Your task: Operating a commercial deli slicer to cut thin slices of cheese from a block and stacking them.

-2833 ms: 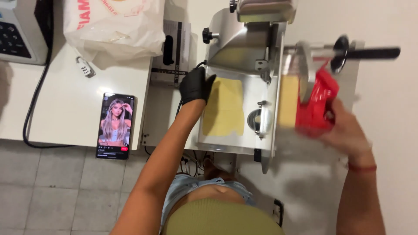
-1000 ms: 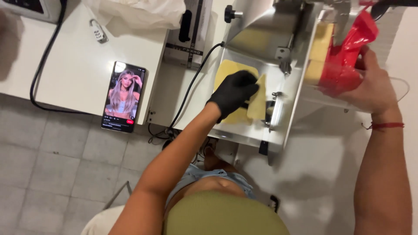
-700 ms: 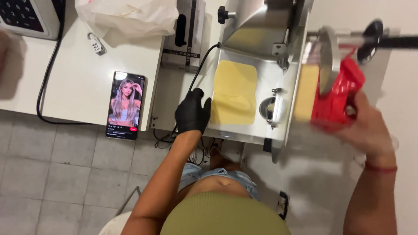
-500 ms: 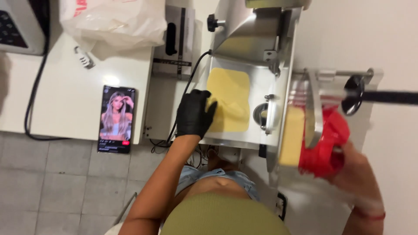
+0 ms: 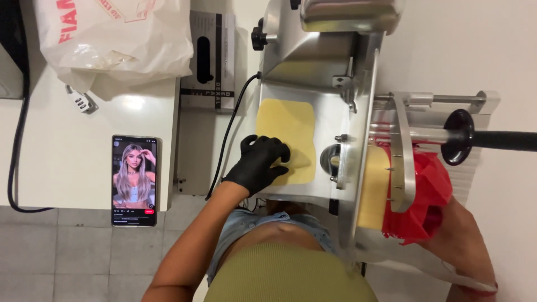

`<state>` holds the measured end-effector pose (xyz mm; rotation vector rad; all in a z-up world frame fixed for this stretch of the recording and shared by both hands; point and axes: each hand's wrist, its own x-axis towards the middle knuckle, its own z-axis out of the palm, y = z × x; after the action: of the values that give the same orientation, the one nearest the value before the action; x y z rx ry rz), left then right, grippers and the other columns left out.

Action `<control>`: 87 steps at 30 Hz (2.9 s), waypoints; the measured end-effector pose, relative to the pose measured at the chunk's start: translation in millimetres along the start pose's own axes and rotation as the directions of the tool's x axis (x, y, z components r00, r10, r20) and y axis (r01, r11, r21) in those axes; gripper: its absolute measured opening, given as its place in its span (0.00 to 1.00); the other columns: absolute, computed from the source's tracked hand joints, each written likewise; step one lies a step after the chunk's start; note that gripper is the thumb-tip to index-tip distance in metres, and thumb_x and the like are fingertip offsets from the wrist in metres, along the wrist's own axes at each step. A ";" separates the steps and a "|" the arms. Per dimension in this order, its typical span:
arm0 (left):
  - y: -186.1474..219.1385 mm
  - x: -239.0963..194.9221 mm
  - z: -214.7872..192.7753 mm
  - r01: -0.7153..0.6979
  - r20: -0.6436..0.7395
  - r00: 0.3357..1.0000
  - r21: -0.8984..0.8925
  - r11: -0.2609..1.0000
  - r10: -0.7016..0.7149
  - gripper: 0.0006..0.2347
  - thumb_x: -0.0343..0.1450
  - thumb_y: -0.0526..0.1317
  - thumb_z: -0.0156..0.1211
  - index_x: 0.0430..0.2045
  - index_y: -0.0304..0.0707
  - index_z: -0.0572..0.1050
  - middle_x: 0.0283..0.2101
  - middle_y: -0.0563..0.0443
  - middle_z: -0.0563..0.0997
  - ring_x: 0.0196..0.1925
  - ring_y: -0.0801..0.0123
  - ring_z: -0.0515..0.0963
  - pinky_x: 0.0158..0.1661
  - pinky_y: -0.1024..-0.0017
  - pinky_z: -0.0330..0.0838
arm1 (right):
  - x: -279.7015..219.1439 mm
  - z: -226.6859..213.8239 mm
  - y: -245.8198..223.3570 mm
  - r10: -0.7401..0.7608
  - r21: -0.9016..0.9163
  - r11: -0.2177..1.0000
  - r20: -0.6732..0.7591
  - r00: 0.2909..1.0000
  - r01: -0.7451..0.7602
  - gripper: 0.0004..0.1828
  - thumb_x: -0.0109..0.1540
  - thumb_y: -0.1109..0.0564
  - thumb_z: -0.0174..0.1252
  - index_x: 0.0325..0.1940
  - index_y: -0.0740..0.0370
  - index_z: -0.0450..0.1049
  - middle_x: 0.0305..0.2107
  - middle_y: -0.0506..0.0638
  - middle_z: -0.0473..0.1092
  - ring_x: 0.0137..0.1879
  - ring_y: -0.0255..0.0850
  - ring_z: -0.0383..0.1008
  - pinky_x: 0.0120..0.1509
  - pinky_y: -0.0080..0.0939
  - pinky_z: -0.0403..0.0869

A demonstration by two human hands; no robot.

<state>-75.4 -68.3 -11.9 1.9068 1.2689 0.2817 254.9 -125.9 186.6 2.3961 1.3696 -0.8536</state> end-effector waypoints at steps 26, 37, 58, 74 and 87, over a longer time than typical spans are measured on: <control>31.1 98.8 -20.0 -0.432 -0.501 0.849 -0.480 0.764 0.166 0.16 0.75 0.40 0.63 0.59 0.49 0.74 0.60 0.52 0.81 0.62 0.59 0.82 0.62 0.66 0.76 | 43.3 -26.0 -42.5 -0.181 -0.011 0.983 -0.130 0.975 0.181 0.37 0.45 0.69 0.73 0.57 0.67 0.70 0.40 0.62 0.79 0.45 0.56 0.80 0.45 0.52 0.77; 33.8 133.3 -16.8 -0.469 -0.547 0.830 -0.584 0.663 0.106 0.21 0.65 0.46 0.75 0.53 0.48 0.78 0.52 0.54 0.85 0.53 0.67 0.83 0.55 0.70 0.76 | 70.4 -47.4 -79.0 -0.372 -0.046 0.927 -0.209 0.904 0.371 0.53 0.48 0.61 0.69 0.75 0.67 0.52 0.47 0.68 0.73 0.47 0.63 0.75 0.47 0.61 0.72; 69.7 53.1 -65.6 0.002 -0.270 0.950 -0.501 0.866 -0.159 0.08 0.67 0.47 0.63 0.33 0.47 0.81 0.37 0.56 0.86 0.39 0.69 0.82 0.38 0.71 0.73 | 73.3 -69.8 -96.1 -0.602 -0.081 0.792 -0.273 0.750 0.606 0.54 0.49 0.49 0.75 0.73 0.63 0.55 0.50 0.62 0.71 0.50 0.60 0.73 0.51 0.59 0.69; -16.2 66.6 -28.0 0.187 -0.717 0.694 0.100 0.977 -0.060 0.11 0.66 0.40 0.68 0.41 0.46 0.81 0.41 0.44 0.80 0.44 0.46 0.78 0.41 0.52 0.74 | -34.4 12.3 19.0 -0.516 0.083 0.838 -0.201 0.833 0.539 0.54 0.44 0.56 0.75 0.72 0.61 0.61 0.45 0.55 0.78 0.45 0.48 0.82 0.50 0.46 0.81; 6.2 59.0 31.8 -0.160 -0.540 0.765 0.368 0.916 0.351 0.12 0.62 0.23 0.55 0.37 0.31 0.79 0.28 0.43 0.77 0.32 0.51 0.76 0.28 0.59 0.73 | -12.1 16.0 23.7 -0.227 0.055 0.971 -0.096 0.969 0.233 0.46 0.42 0.61 0.79 0.62 0.55 0.67 0.42 0.53 0.81 0.46 0.49 0.84 0.45 0.48 0.82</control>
<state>-25.3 -35.0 -42.0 2.3709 1.5065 0.9526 264.6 -154.6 179.5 2.3813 1.7062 -0.8697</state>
